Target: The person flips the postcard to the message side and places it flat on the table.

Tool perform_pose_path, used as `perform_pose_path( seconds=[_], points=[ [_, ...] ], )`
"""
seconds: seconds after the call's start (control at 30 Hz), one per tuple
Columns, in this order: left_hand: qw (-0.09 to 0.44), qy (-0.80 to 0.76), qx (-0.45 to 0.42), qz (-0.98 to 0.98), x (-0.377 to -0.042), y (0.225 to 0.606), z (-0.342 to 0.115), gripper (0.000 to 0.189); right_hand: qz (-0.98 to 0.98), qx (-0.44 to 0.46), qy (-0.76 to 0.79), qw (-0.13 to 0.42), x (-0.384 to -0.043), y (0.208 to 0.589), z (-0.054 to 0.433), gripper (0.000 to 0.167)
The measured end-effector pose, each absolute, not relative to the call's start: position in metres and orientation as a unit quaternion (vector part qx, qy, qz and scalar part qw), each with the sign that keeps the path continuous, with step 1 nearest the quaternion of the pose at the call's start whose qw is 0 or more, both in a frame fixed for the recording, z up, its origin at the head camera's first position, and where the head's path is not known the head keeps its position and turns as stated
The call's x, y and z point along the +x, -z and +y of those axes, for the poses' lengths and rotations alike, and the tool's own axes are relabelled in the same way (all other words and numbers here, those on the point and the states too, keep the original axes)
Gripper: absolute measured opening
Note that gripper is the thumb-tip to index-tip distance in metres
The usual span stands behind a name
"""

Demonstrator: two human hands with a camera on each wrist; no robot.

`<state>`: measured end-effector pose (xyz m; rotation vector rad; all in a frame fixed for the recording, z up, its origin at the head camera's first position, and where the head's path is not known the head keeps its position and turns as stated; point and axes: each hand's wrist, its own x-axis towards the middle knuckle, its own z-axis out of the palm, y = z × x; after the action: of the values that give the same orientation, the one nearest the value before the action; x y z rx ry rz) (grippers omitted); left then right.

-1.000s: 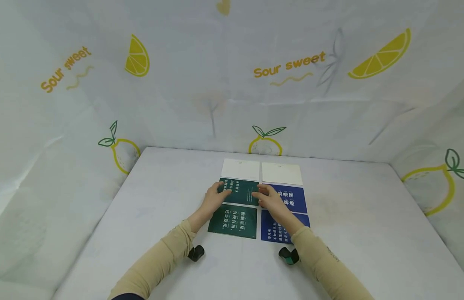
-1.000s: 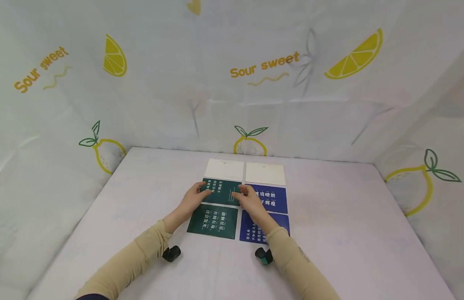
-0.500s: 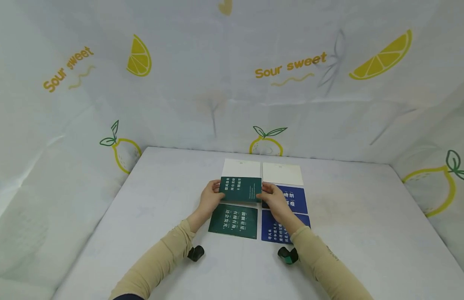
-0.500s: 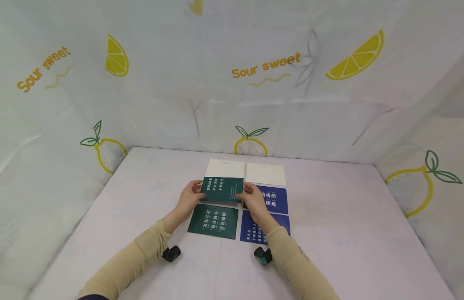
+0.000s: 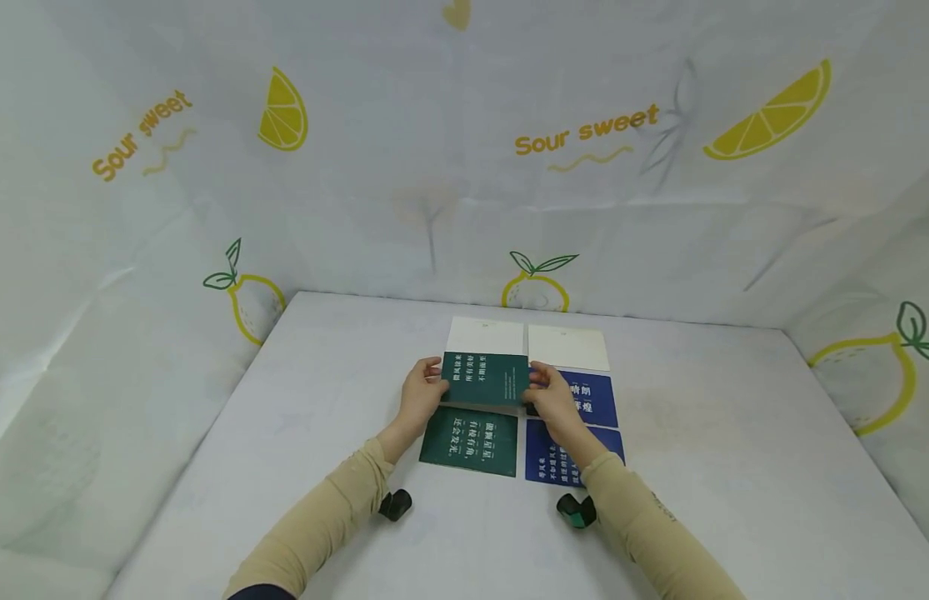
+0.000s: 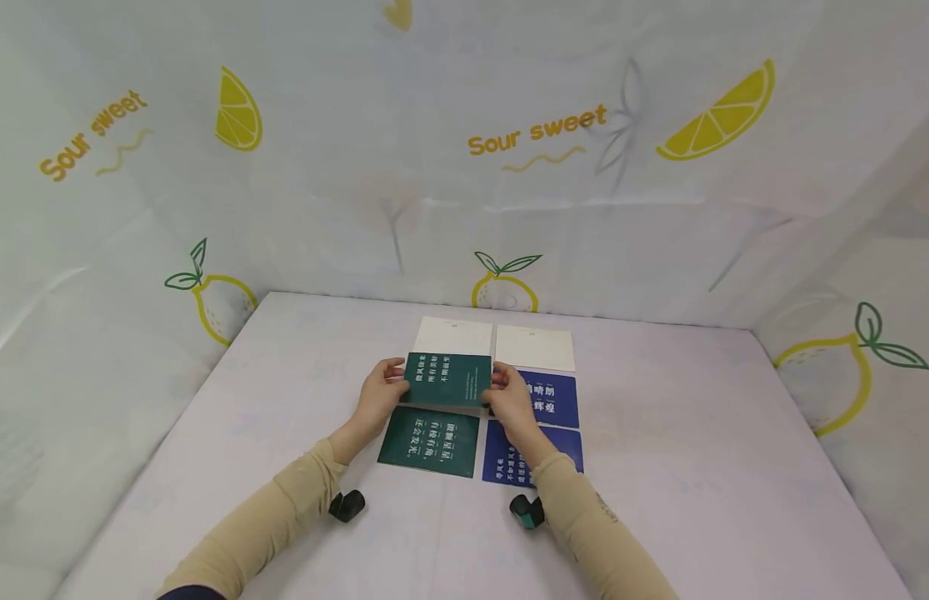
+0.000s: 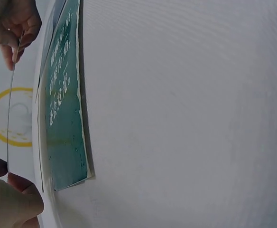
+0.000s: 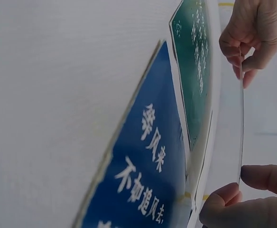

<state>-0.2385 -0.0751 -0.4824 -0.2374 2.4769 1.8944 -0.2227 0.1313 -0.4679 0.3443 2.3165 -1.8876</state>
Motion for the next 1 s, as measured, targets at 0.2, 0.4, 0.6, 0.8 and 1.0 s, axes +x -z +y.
perform_pose_path(
  seconds=[0.2, 0.4, 0.6, 0.8, 1.0],
  points=[
    [0.000, -0.610, -0.089, 0.787, -0.2401, 0.4809, -0.0739, 0.038, 0.774, 0.123, 0.618, 0.057, -0.2225, 0.4670, 0.1320, 0.060],
    [-0.017, -0.628, -0.089, 0.773, -0.2440, 0.4791, -0.0737, 0.022, 0.769, 0.130, 0.625, 0.041, -0.2245, 0.4650, 0.1328, 0.051],
    [-0.026, -0.634, -0.079, 0.769, -0.2447, 0.4783, -0.0756, 0.010, 0.764, 0.128, 0.632, 0.029, -0.2259, 0.4660, 0.1342, 0.038],
    [-0.036, -0.635, -0.077, 0.768, -0.2439, 0.4740, -0.0775, 0.010, 0.766, 0.123, 0.630, 0.020, -0.2252, 0.4645, 0.1351, 0.029],
    [-0.045, -0.649, -0.074, 0.756, -0.2443, 0.4725, -0.0786, 0.013, 0.766, 0.120, 0.632, 0.009, -0.2252, 0.4618, 0.1356, 0.024]
  ],
)
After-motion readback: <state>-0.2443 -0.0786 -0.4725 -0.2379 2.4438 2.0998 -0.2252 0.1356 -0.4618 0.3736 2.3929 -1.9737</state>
